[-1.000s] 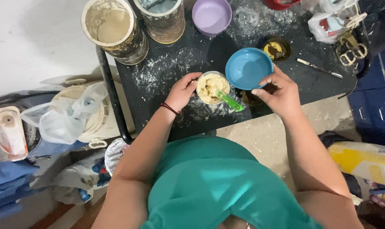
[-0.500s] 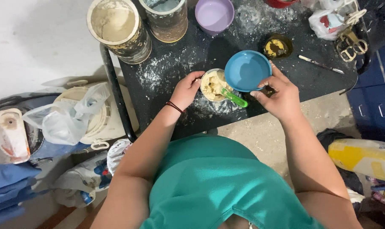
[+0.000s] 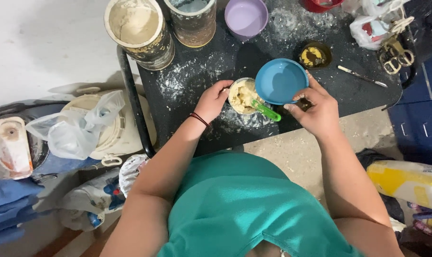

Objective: The person mixes a white powdery substance with a green spatula in a small bowl. They add water from a blue bowl and continue mixing until the substance forms a dough-like consistency.

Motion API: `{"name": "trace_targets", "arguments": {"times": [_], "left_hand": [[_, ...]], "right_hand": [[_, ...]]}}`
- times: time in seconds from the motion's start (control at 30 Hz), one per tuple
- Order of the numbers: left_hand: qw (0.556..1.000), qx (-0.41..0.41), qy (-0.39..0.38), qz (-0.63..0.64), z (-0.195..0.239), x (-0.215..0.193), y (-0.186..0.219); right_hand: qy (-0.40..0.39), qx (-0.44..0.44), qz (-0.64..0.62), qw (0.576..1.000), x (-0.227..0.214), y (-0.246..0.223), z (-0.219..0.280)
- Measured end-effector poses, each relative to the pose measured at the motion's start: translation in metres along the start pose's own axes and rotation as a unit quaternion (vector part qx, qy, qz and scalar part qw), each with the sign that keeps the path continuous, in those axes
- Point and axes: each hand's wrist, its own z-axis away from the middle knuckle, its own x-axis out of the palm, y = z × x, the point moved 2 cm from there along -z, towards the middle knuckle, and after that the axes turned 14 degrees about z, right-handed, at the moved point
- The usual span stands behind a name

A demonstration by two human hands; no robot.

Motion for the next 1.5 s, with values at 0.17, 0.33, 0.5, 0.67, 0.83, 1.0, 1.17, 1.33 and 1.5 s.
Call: {"name": "trace_targets", "arguments": {"times": [0.17,0.33,0.5,0.67,0.83,1.0,1.17,1.33,1.5], "left_hand": [[1.000,-0.004,0.000,0.000,-0.003,0.001,-0.005],[1.000,-0.004,0.004,-0.006,0.000,0.002,0.003],[1.000,-0.021,0.014,0.010,0.009,0.003,0.021],[0.997,-0.051,0.033,0.051,0.019,-0.001,0.034],[0.991,-0.108,0.041,-0.066,0.012,0.001,0.033],[0.955,-0.293,-0.037,-0.030,0.002,0.006,0.064],[0.937,-0.314,-0.045,0.146,-0.019,0.000,0.015],[0.925,-0.317,-0.047,0.204,-0.028,-0.007,-0.018],[0.903,-0.339,-0.075,0.253,-0.025,-0.013,-0.026]], "right_hand": [[-0.012,0.072,-0.127,0.989,0.031,0.056,0.003],[-0.013,0.127,-0.277,0.952,0.052,0.088,-0.018],[0.024,0.167,-0.236,0.957,0.084,0.134,-0.081],[0.060,0.164,-0.271,0.947,0.114,0.146,-0.140],[0.003,0.211,-0.139,0.967,0.115,0.120,-0.169],[-0.063,0.254,-0.299,0.918,0.111,0.113,-0.175],[-0.017,0.192,-0.219,0.957,0.078,0.070,-0.114],[-0.035,0.146,-0.230,0.962,0.076,0.026,-0.039],[-0.196,0.275,-0.392,0.856,0.109,0.031,-0.002]]}}
